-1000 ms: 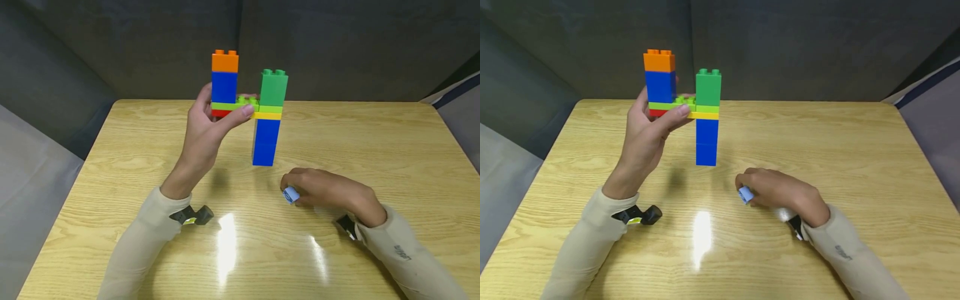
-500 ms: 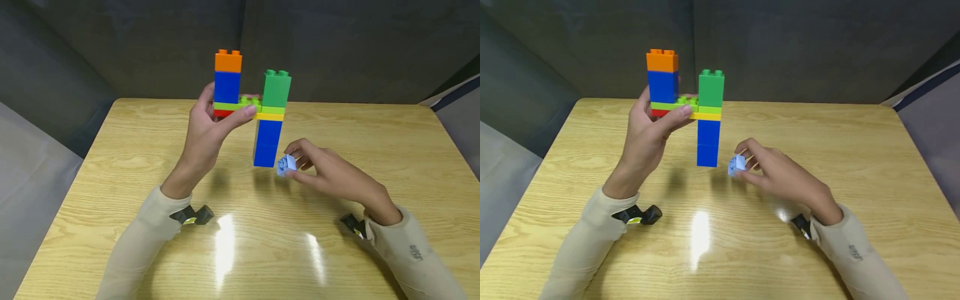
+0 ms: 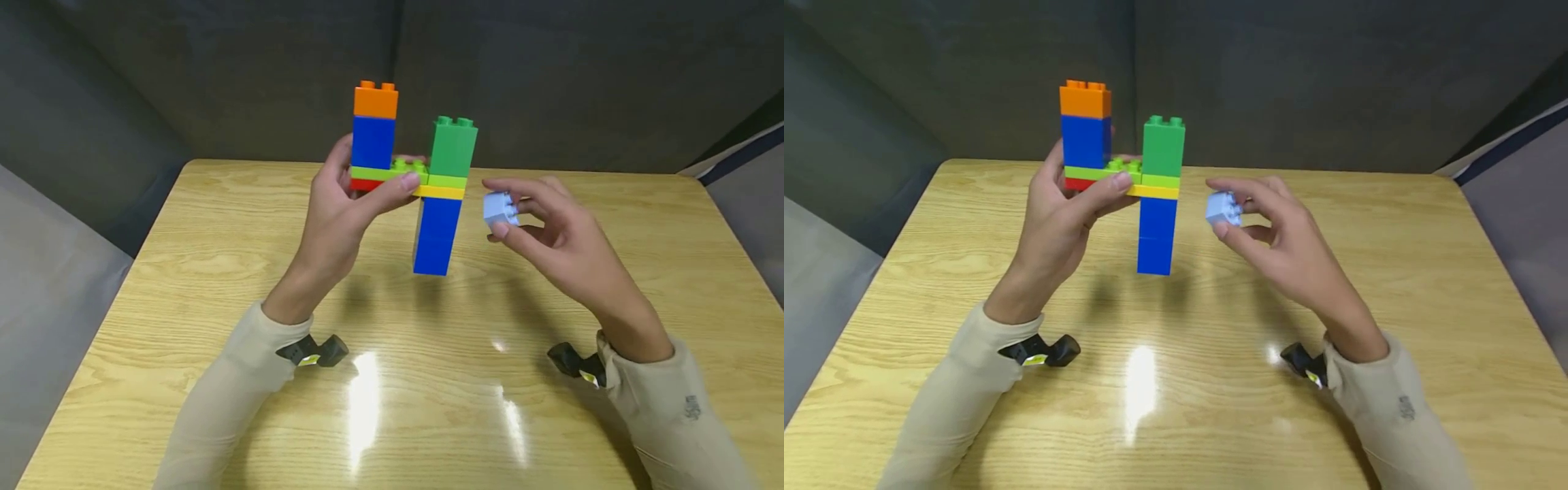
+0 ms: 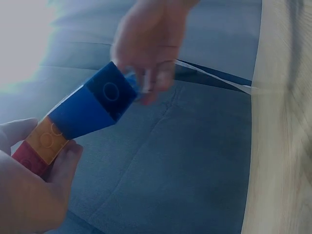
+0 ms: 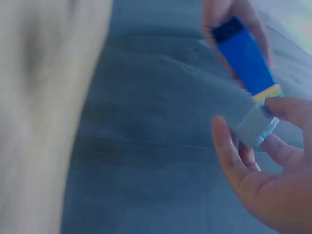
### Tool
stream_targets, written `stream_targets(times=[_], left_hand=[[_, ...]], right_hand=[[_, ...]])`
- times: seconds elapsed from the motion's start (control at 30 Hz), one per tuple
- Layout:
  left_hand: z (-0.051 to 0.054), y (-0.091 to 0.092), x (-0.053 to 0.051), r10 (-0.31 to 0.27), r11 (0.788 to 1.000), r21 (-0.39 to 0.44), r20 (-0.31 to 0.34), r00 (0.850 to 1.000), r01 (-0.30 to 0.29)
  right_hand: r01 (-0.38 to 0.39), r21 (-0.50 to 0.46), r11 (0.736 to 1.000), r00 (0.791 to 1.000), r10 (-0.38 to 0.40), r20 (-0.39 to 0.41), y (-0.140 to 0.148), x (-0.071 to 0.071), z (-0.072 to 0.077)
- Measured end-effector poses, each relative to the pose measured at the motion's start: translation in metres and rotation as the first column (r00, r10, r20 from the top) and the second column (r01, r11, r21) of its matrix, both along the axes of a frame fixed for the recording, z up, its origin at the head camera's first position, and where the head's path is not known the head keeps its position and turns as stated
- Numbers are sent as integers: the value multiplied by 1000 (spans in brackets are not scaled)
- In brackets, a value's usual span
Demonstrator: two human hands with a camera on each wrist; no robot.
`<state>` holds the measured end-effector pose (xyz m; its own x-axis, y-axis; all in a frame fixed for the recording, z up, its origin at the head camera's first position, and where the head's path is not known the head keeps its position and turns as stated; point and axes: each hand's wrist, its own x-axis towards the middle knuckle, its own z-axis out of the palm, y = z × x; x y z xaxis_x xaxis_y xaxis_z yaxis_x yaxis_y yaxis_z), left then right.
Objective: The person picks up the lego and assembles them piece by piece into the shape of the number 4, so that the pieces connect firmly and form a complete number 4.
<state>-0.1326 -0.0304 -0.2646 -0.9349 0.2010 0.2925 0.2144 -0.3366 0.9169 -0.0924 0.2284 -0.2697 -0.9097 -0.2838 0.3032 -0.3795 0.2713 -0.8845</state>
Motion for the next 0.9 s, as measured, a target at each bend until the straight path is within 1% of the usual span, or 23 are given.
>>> stream_targets(times=[0.07,0.1,0.17,0.23,0.37,0.5,0.6,0.67,0.8,0.9], left_hand=[[-1,0,0,-5,1000,1,9,1000,5],[-1,0,0,-7,1000,1,15,1000,7],[-2,1,0,-10,1000,0,23,1000,10],[-3,1,0,-12,1000,-1,24,1000,12],[-4,2,1,-18,1000,-9,26,1000,18],[-5,4,2,-35,999,-37,31,999,36],[-6,3,3,-38,996,-82,25,999,40],[-6,3,4,-34,993,-113,19,999,36],[-7,3,6,-37,988,-147,3,999,37],[-8,3,7,-53,987,-154,-6,999,51]], right_hand=[[-12,-135,991,1000,15,24,-3,-1,7],[-9,-193,981,999,16,33,-5,-2,10],[-6,-305,952,999,20,44,-7,-3,13],[15,-351,936,999,-1,39,-9,-4,16],[59,-402,914,998,-62,6,-13,-5,20],[87,-486,869,994,-111,-22,-19,-9,25],[97,-525,845,990,-138,-38,-24,-13,29],[90,-522,848,987,-146,-68,-27,-16,30],[81,-460,884,977,-162,-140,-31,-20,28],[89,-420,903,971,-172,-164,-33,-22,26]])
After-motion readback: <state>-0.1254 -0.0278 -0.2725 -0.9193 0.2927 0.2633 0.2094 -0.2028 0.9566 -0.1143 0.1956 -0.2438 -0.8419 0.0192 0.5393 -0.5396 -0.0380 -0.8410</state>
